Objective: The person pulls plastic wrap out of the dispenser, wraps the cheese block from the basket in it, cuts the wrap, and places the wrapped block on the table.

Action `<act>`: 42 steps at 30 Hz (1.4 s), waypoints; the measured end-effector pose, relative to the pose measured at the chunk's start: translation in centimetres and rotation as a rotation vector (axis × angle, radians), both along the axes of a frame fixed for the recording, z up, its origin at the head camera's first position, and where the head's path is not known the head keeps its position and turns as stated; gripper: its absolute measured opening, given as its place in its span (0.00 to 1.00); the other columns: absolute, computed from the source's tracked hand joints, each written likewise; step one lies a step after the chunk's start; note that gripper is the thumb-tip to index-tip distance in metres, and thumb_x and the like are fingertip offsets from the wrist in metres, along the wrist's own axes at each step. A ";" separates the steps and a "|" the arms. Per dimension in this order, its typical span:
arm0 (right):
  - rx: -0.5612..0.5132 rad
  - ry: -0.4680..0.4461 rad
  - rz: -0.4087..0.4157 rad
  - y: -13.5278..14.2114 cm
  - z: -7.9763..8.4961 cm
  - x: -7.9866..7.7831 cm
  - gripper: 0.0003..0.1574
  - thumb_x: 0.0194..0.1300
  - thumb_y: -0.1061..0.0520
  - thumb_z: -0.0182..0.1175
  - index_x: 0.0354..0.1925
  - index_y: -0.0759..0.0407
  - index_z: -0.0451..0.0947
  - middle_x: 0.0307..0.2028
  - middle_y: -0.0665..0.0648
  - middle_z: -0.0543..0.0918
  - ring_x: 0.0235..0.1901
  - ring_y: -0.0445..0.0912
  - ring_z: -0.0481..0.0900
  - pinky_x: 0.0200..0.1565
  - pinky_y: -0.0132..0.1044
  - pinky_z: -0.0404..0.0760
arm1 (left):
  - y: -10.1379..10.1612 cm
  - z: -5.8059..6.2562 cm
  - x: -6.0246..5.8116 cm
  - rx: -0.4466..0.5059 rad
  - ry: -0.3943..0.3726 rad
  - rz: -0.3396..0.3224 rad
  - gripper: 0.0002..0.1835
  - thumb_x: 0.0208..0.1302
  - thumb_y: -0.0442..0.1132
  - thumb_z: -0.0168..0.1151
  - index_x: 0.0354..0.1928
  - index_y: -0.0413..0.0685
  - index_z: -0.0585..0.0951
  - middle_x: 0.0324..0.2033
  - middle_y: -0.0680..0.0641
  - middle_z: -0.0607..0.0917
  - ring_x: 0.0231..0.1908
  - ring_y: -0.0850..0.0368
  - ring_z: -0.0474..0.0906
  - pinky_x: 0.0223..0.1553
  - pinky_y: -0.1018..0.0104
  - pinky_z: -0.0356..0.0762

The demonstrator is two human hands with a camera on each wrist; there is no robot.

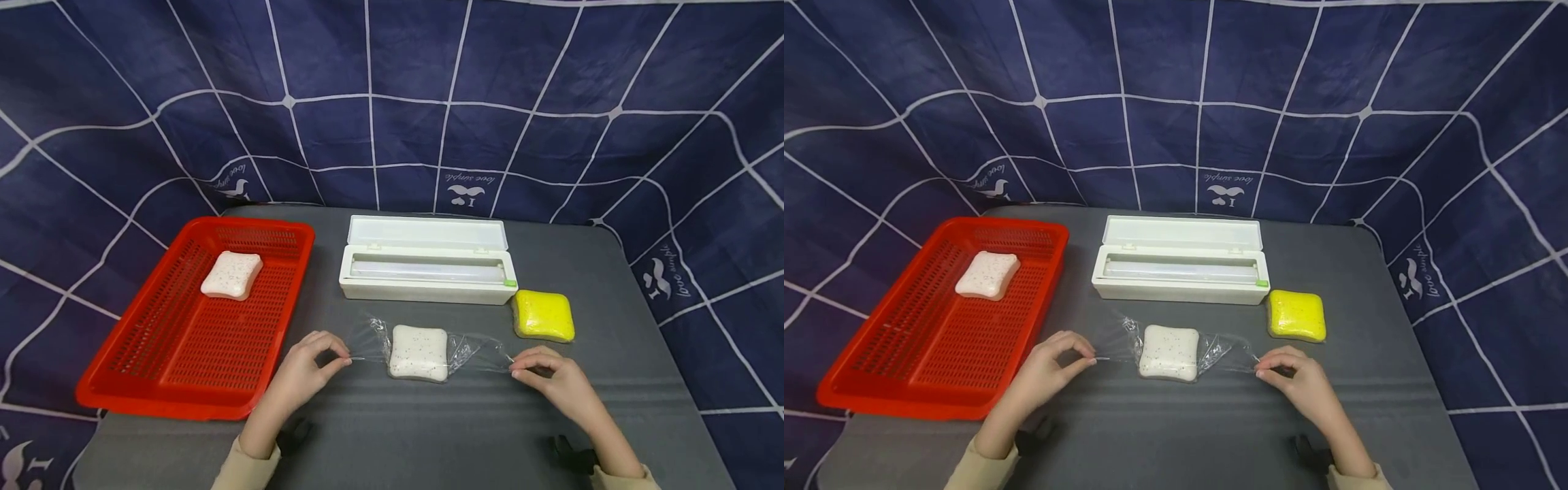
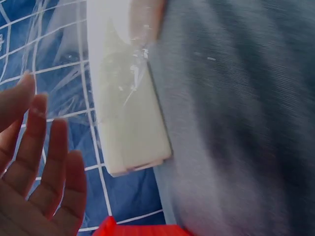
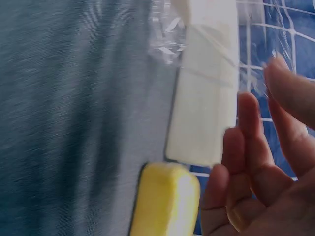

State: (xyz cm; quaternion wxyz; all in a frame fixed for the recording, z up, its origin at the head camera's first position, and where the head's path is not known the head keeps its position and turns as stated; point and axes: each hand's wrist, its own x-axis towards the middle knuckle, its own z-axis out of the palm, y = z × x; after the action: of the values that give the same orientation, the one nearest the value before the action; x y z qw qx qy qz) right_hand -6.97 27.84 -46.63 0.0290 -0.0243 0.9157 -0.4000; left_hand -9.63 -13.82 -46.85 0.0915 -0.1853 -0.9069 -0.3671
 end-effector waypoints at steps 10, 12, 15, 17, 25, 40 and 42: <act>0.078 -0.051 0.060 -0.7 -2.2 0.7 0.06 0.53 0.56 0.74 0.29 0.44 0.87 0.33 0.43 0.83 0.34 0.31 0.74 0.37 0.28 0.76 | -0.2 -2.3 1.6 -0.202 0.063 -0.025 0.21 0.38 0.30 0.81 0.21 0.60 0.77 0.26 0.64 0.81 0.33 0.66 0.75 0.35 0.67 0.77; 0.090 -0.069 0.061 -1.0 -2.6 0.8 0.05 0.53 0.55 0.74 0.29 0.44 0.87 0.32 0.42 0.83 0.33 0.31 0.75 0.37 0.28 0.76 | 0.0 -2.7 1.8 -0.273 0.098 -0.008 0.21 0.38 0.29 0.81 0.20 0.59 0.76 0.25 0.63 0.79 0.31 0.65 0.73 0.33 0.68 0.74; 0.110 -0.089 0.053 -1.3 -2.9 0.8 0.03 0.54 0.56 0.73 0.29 0.46 0.88 0.32 0.43 0.84 0.33 0.32 0.76 0.36 0.29 0.77 | 0.4 -3.1 1.9 -0.360 0.156 0.019 0.22 0.38 0.28 0.80 0.20 0.58 0.74 0.22 0.61 0.75 0.28 0.63 0.71 0.30 0.69 0.68; 0.125 -0.092 0.042 -1.5 -3.1 0.8 0.03 0.54 0.56 0.73 0.29 0.47 0.88 0.32 0.44 0.84 0.32 0.33 0.77 0.35 0.29 0.77 | 0.6 -3.3 2.0 -0.401 0.191 0.038 0.22 0.37 0.28 0.79 0.19 0.57 0.73 0.21 0.61 0.73 0.27 0.62 0.70 0.28 0.69 0.65; 0.140 -0.101 0.025 -2.0 -3.3 0.5 0.04 0.58 0.53 0.71 0.33 0.50 0.89 0.32 0.44 0.83 0.30 0.32 0.75 0.34 0.28 0.76 | 1.4 -3.9 1.5 -0.502 0.280 0.102 0.22 0.37 0.26 0.74 0.18 0.55 0.70 0.18 0.57 0.68 0.24 0.59 0.69 0.26 0.66 0.64; 0.126 -0.204 -0.048 -2.1 -2.4 0.3 0.11 0.63 0.51 0.67 0.38 0.56 0.89 0.37 0.53 0.89 0.35 0.44 0.83 0.35 0.35 0.79 | 1.6 -3.4 1.6 -0.498 0.131 0.174 0.20 0.37 0.27 0.78 0.19 0.53 0.73 0.18 0.56 0.72 0.25 0.56 0.72 0.27 0.61 0.69; 0.054 -0.252 -0.109 -1.9 -2.0 0.2 0.15 0.64 0.50 0.66 0.41 0.60 0.88 0.36 0.56 0.89 0.35 0.45 0.84 0.35 0.35 0.80 | 1.4 -3.1 1.8 -0.478 0.122 0.220 0.19 0.39 0.26 0.78 0.20 0.51 0.75 0.19 0.54 0.74 0.25 0.54 0.73 0.27 0.60 0.71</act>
State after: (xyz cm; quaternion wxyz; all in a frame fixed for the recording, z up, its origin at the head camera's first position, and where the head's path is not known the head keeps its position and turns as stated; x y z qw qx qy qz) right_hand -6.75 25.94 -48.68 0.1227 0.0767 0.9153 -0.3759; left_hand -7.86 -12.42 -49.92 0.1391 -0.1236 -0.9753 -0.1187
